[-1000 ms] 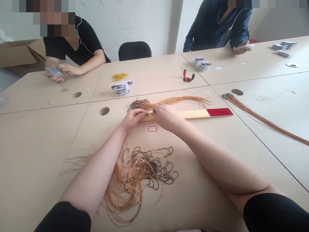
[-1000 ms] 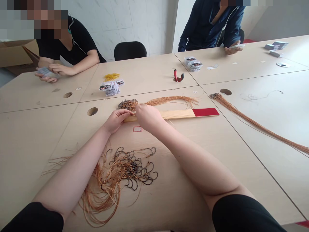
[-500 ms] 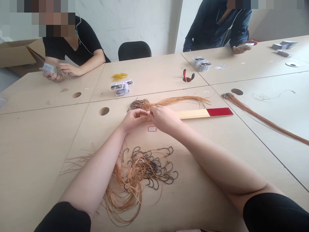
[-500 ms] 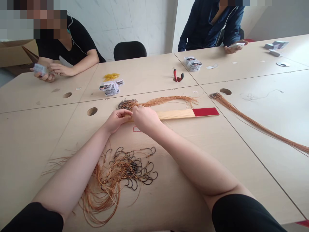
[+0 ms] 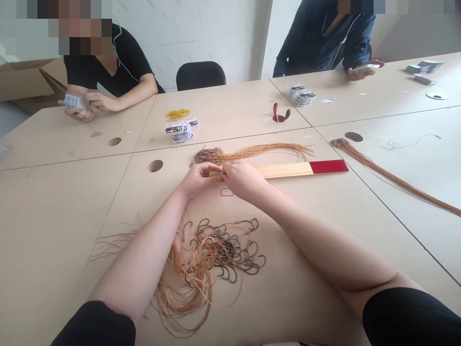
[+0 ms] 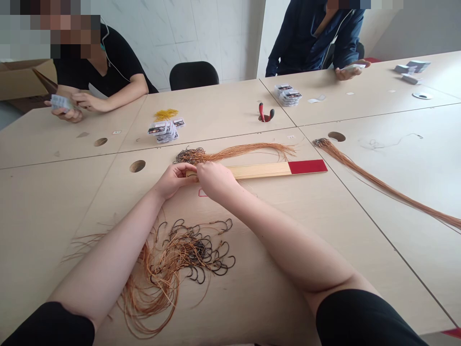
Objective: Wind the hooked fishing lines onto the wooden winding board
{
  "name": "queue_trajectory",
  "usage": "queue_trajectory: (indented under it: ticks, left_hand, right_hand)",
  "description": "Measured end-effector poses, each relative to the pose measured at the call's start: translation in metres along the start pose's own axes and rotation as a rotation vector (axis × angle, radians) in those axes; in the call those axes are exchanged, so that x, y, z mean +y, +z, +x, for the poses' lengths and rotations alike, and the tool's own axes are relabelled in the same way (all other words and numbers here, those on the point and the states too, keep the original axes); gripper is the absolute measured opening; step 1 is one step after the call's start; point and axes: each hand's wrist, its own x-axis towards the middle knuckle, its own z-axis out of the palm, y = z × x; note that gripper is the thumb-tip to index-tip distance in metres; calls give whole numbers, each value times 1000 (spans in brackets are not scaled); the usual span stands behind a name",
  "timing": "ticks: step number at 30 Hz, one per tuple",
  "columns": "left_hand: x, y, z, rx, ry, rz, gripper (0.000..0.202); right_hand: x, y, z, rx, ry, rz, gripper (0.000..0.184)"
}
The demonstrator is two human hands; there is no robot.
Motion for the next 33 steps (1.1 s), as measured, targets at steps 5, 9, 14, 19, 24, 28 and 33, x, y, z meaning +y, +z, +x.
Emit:
queue_trajectory:
  ticks: [5,9,14,19,24,28,33]
  left_hand:
    - [-1,-2,0,-54,8,-44,34]
    - [-4,-6,1,-51,68,-19,30]
    - [-5,-8,2,-22,59,22,29]
    - [-3,-5,2,31,29,91,28]
    - [-5,-5,3,54,21,97,29]
    - [-6,-7,3,37,27,56,28]
    - [-3,-8,0,0,39,16,27]
  right_hand:
    - [-2,-2,0,-28,-6,16,10]
    - [1,-4,0,-33,10,1,13]
    - [5,-9,1,-48,28,-14,16]
    - [9,-15,1,-61,66,-41,19]
    - [14,-15,1,-60,84,-66,20]
    - [14,-14,2,-50,86,-66,20]
    - [14,-15,2,-37,97,-50,18]
